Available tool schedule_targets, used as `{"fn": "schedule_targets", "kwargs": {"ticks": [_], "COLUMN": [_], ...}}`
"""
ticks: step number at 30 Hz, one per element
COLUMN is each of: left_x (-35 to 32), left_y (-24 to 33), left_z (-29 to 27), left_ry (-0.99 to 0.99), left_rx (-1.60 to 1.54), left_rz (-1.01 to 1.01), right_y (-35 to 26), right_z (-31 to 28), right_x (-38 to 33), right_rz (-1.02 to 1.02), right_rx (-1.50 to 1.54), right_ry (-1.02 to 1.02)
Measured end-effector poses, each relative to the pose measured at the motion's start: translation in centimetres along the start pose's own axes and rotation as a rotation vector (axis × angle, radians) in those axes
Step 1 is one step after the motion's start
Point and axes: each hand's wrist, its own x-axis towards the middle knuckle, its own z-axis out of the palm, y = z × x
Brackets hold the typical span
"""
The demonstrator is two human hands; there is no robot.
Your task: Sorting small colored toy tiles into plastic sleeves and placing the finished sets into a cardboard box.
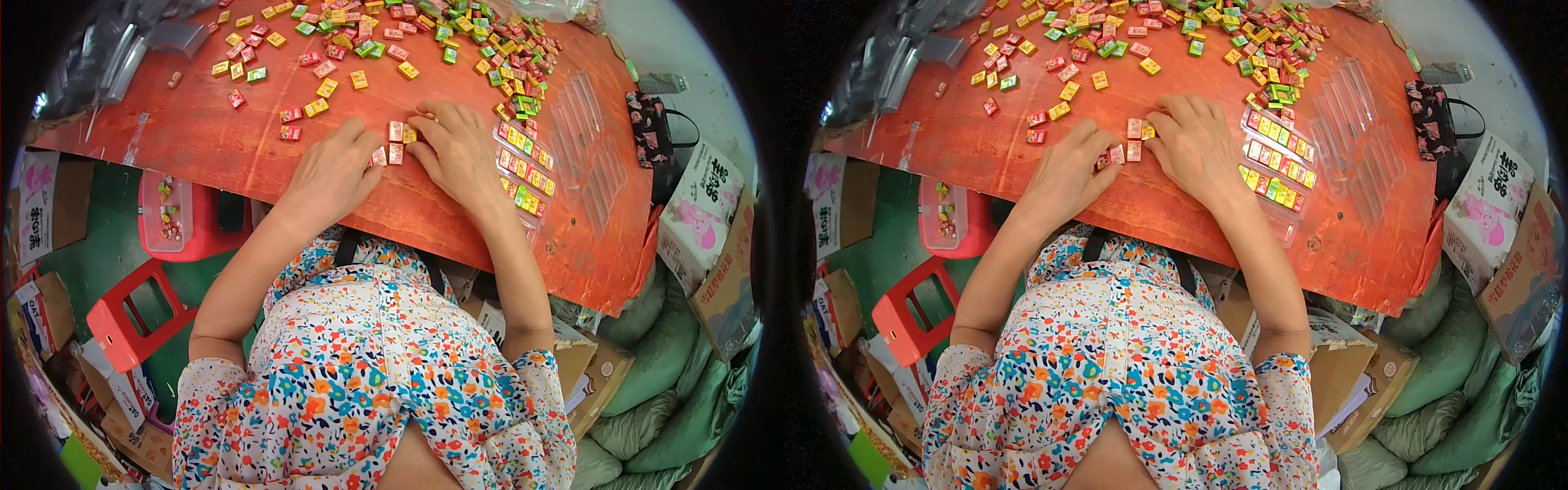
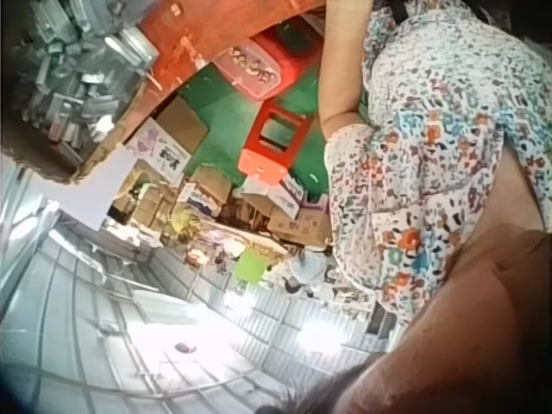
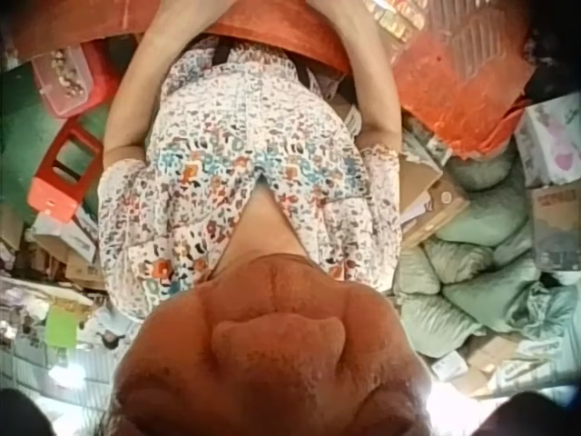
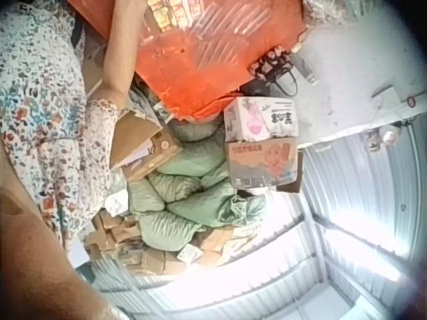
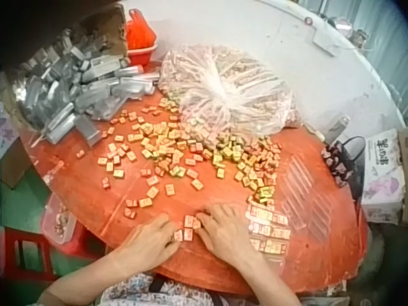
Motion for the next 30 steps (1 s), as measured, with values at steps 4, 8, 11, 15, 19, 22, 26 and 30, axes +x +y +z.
{"fn": "schedule_targets", "kwargs": {"ticks": [4, 8, 11, 15, 19, 22, 26, 30], "left_x": [-0.2, 0.0, 0.0, -1.2, -2.5, -2.9, -2.8, -1.9], "left_y": [0.1, -0.3, -0.2, -0.6, -1.0, -1.0, -1.0, -1.0], "left_z": [0.3, 0.4, 0.3, -1.2, -3.5, -3.8, -2.2, -0.9], "left_ry": [0.015, -0.009, -0.036, -0.043, -0.057, -0.063, -0.03, -0.002], "left_rx": [-0.014, -0.05, -0.052, -0.138, -0.157, -0.181, -0.159, -0.127], "left_rz": [-0.035, -0.01, -0.022, -0.046, -0.186, -0.295, -0.168, -0.064], "right_y": [0.3, -0.1, -1.4, -3.0, -4.9, -4.8, -3.1, -1.4], "right_z": [-0.7, -1.4, -1.4, -0.7, 1.6, 1.9, -0.2, -0.2], "right_x": [-0.5, -1.8, -2.0, -0.7, 0.4, 0.5, -0.5, -1.7], "right_rz": [0.013, 0.045, 0.044, -0.023, -0.101, -0.073, 0.021, 0.05], "right_rx": [0.009, 0.095, 0.142, 0.204, 0.24, 0.199, 0.192, 0.119], "right_ry": [0.004, -0.018, 0.007, 0.073, 0.078, 0.06, 0.051, -0.011]}}
